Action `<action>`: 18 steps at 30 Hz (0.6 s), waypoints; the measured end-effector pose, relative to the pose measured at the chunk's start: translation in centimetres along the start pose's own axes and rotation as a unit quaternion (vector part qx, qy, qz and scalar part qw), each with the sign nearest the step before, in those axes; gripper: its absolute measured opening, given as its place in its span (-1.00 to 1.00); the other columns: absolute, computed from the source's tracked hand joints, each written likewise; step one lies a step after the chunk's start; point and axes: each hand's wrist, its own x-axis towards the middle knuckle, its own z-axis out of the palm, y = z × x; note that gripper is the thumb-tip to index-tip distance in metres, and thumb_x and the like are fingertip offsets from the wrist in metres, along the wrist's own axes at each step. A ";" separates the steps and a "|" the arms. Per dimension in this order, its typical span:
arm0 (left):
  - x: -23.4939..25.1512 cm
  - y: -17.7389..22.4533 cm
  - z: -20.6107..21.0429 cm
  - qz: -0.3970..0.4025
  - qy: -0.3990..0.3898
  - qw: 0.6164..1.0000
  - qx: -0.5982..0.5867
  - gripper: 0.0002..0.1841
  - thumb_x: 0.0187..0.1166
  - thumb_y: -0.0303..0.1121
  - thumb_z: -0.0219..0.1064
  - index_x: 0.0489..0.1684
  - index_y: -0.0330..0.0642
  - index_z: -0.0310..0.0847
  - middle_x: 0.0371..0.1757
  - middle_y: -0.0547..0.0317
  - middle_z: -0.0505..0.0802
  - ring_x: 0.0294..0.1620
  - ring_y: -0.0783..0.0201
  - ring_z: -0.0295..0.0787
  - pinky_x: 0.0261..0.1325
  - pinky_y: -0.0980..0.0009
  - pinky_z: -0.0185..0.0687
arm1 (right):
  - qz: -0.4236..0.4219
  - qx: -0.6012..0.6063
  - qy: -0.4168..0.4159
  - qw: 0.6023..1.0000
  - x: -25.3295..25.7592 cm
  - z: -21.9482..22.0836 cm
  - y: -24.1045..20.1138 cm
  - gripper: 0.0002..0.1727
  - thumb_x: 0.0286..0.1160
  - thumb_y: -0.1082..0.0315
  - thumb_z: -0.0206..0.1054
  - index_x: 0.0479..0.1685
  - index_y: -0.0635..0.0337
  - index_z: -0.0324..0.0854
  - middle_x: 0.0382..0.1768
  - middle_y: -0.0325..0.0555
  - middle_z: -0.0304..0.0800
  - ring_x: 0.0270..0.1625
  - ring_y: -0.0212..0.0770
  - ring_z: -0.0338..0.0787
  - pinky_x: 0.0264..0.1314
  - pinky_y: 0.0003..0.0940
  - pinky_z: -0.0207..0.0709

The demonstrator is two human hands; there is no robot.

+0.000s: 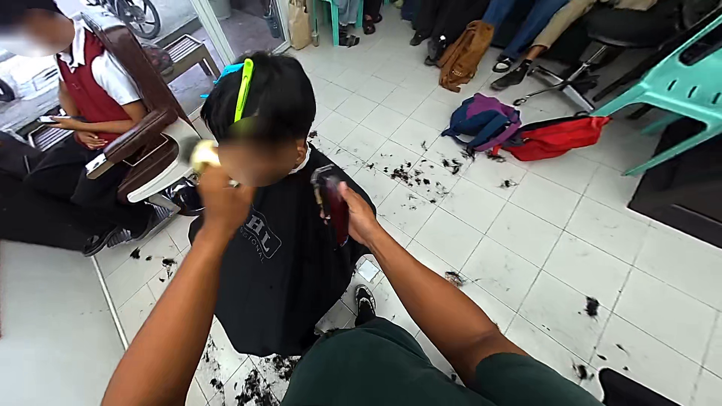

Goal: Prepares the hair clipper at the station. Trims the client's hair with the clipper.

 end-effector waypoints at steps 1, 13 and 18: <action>-0.2 1.0 0.7 -0.044 -0.119 0.991 -0.039 -0.75 0.67 -0.30 0.35 0.04 -0.29 0.82 -0.08 -0.07 0.92 -0.09 0.17 0.87 0.08 0.12 0.77 | 0.021 0.036 0.029 0.999 -0.5 -0.4 0.4 -0.36 0.88 -0.16 -0.32 0.39 0.12 0.46 -0.18 -0.06 0.76 -0.27 -0.17 0.78 -0.19 -0.23 0.75; 2.3 2.9 3.4 -0.160 -0.269 0.937 -0.155 -0.80 0.65 -0.29 0.41 0.08 -0.13 0.83 -0.20 0.17 0.91 -0.34 0.39 0.78 -0.26 0.38 0.70 | 0.036 -0.020 0.042 0.998 -1.5 0.5 -1.1 -0.69 0.47 0.53 0.30 0.16 0.39 0.43 -0.50 -0.12 0.66 -0.58 -0.29 0.69 -0.46 -0.41 0.70; 5.6 1.3 -1.3 -0.094 -0.024 0.994 0.046 -0.61 0.60 -0.28 0.44 0.30 -0.31 0.73 0.20 -0.29 0.81 0.14 -0.16 0.79 0.30 -0.13 0.61 | 0.059 -0.122 -0.013 0.991 1.2 4.1 -2.8 -0.64 0.77 0.28 0.19 0.37 0.32 0.45 -0.29 -0.01 0.71 -0.39 -0.22 0.75 -0.24 -0.32 0.74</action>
